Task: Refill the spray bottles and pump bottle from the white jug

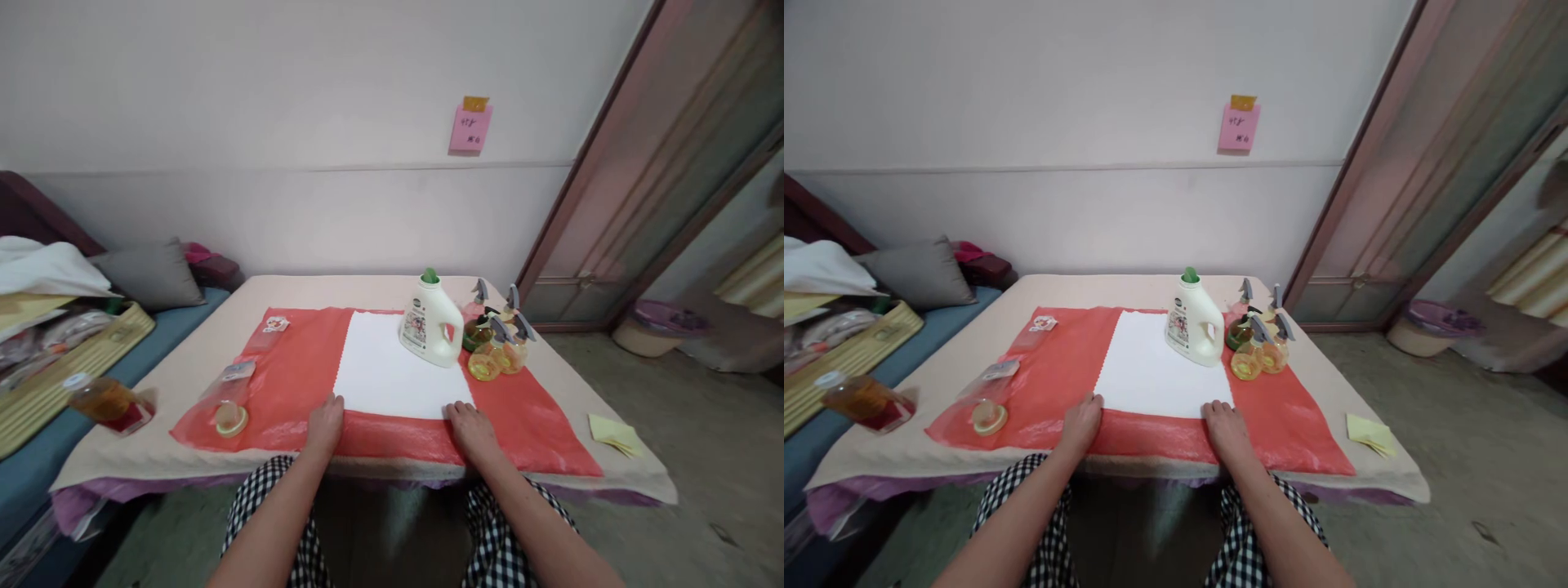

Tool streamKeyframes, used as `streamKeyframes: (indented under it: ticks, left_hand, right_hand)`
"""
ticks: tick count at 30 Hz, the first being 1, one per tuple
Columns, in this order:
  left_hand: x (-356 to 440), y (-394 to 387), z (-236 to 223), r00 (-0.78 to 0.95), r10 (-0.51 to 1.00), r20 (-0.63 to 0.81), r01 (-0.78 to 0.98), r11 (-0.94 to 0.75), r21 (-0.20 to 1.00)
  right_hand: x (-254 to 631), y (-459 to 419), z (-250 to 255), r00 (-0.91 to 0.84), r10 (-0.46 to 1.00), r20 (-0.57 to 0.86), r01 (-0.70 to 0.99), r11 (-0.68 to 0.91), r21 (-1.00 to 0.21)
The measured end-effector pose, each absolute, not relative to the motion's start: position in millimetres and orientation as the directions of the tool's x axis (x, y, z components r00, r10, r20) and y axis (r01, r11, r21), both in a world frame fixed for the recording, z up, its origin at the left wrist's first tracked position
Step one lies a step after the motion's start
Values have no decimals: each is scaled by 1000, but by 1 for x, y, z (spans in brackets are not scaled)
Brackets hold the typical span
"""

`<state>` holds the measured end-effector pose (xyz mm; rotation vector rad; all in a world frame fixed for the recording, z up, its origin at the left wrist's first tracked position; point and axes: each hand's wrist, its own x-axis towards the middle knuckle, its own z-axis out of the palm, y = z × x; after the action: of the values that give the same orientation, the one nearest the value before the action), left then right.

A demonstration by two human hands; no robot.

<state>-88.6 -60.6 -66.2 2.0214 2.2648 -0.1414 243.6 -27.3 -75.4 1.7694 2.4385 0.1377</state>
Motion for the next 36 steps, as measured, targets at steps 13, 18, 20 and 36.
streamKeyframes:
  ticks: [13, 18, 20, 36]
  left_hand:
    - [-79, -66, -65, -123, 992, -18, 992, 123, -31]
    - [-72, -66, -75, 75, 997, 23, 997, -76, 23]
    - [-72, -64, -80, 123, 992, 14, 992, -123, 35]
    - [-86, -60, -111, 143, 984, 110, 987, -151, 63]
  right_hand:
    - [242, -32, -73, -253, 967, -18, 960, 253, 123]
    - [236, -32, -76, -291, 957, -19, 955, 291, 62]
    - [236, -32, -76, -283, 959, -16, 958, 283, 42]
    - [240, -36, -82, -225, 974, 14, 973, 226, -57]
